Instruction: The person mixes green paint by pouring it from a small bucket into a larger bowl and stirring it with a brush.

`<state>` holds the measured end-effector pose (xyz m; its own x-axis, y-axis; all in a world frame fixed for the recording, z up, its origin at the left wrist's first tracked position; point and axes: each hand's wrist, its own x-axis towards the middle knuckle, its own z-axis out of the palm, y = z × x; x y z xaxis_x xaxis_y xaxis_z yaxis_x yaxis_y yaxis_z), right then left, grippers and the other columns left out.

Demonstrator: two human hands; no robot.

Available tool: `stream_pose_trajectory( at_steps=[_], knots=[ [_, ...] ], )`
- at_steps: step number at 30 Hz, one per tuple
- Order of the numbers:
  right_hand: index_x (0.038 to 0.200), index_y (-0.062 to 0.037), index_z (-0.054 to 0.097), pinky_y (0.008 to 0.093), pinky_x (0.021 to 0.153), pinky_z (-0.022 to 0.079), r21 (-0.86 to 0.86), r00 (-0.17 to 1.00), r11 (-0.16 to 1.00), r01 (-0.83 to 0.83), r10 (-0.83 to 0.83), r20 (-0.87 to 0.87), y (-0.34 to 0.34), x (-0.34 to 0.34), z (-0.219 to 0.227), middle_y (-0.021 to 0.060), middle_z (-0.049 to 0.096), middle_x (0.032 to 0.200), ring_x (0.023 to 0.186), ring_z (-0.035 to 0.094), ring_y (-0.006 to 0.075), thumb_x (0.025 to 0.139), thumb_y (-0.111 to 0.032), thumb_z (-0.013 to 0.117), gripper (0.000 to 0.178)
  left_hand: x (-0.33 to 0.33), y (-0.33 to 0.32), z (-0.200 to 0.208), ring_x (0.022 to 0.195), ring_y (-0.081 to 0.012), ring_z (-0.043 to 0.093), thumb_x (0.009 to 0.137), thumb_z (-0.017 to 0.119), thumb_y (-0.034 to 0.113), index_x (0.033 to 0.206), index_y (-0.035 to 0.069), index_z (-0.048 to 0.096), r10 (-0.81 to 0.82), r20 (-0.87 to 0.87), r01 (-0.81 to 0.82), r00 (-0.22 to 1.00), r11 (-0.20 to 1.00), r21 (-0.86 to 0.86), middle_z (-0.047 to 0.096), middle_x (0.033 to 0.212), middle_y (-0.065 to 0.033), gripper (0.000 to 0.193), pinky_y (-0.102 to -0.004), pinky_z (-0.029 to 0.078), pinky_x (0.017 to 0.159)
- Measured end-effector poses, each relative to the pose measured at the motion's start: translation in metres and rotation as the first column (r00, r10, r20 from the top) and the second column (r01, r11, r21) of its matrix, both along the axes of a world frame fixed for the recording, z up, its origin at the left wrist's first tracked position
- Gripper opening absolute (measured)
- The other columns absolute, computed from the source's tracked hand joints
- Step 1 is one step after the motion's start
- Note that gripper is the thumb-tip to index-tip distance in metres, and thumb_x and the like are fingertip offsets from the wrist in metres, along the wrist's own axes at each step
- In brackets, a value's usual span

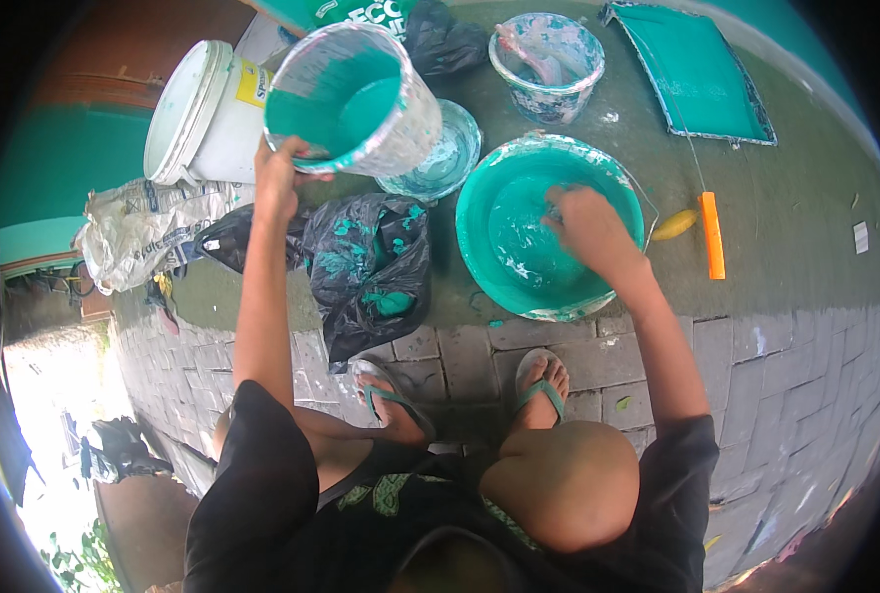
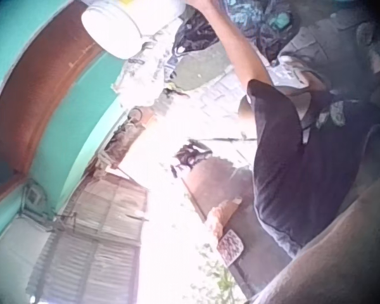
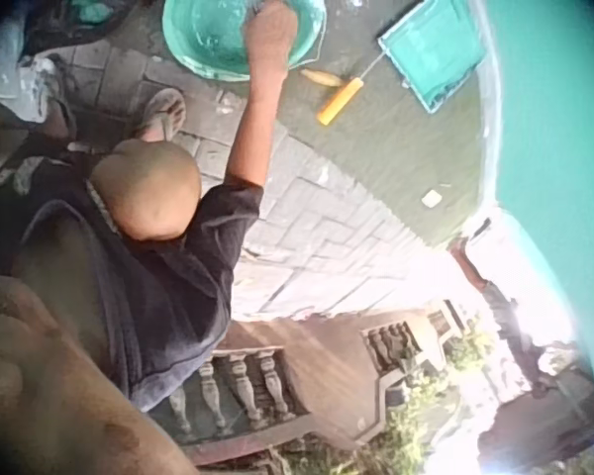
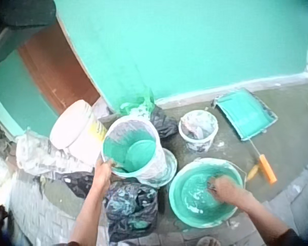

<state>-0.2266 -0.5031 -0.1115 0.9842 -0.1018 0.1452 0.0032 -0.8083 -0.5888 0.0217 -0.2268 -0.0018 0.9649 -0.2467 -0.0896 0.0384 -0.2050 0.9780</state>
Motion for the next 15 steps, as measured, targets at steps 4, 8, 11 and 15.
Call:
stream_pose_trajectory(
  at_steps=[4, 8, 11, 15],
  knots=[
    [0.093, 0.0009, 0.063, 0.0475, 0.073, 0.049, 0.033, 0.98, 0.991, -0.126, 0.13, -0.149, 0.026, 0.003, 0.013, 0.0226, 0.063, 0.08, 0.082, 0.062, 0.0392, 0.078, -0.01, 0.07, 0.02, 0.038, 0.027, 0.007, 0.058, -0.0338, 0.064, 0.08, 0.051, 0.001, 0.116, -0.009, 0.037, 0.06, 0.02, -0.06, 0.998, 0.998, -0.006, 0.055, 0.091, -0.0213, 0.039, -0.0391, 0.061, 0.048],
    [0.094, 0.0009, 0.064, 0.0476, 0.077, 0.048, 0.007, 0.961, 0.992, -0.128, 0.126, -0.246, 0.043, -0.01, 0.023, 0.0239, 0.063, 0.082, 0.086, 0.061, 0.0394, 0.078, -0.008, 0.069, 0.019, 0.065, 0.057, -0.011, 0.057, -0.0355, 0.064, 0.08, 0.051, 0.0, 0.114, -0.008, 0.036, 0.184, 0.017, -0.184, 0.983, 0.982, -0.037, 0.053, 0.094, -0.022, 0.037, -0.0391, 0.062, 0.049],
    [0.1, 0.0003, 0.064, 0.0464, 0.077, 0.049, -0.05, 0.956, 0.986, -0.157, 0.139, -0.259, 0.039, -0.028, 0.03, 0.0216, 0.062, 0.084, 0.086, 0.061, 0.0389, 0.076, -0.005, 0.07, 0.025, 0.077, 0.07, -0.031, 0.055, -0.0376, 0.062, 0.08, 0.051, -0.002, 0.113, -0.007, 0.034, 0.273, -0.028, -0.274, 0.962, 0.956, -0.103, 0.051, 0.096, -0.0229, 0.038, -0.0405, 0.062, 0.049],
    [0.1, -0.0008, 0.065, 0.0457, 0.077, 0.049, -0.112, 0.938, 0.979, -0.169, 0.125, -0.322, 0.031, -0.048, 0.047, 0.0199, 0.061, 0.087, 0.088, 0.061, 0.0386, 0.073, 0.0, 0.069, 0.027, 0.089, 0.096, -0.06, 0.057, -0.037, 0.063, 0.079, 0.051, -0.002, 0.116, -0.006, 0.034, 0.34, -0.111, -0.352, 0.934, 0.928, -0.117, 0.05, 0.098, -0.0219, 0.04, -0.0407, 0.062, 0.049]
  ],
)
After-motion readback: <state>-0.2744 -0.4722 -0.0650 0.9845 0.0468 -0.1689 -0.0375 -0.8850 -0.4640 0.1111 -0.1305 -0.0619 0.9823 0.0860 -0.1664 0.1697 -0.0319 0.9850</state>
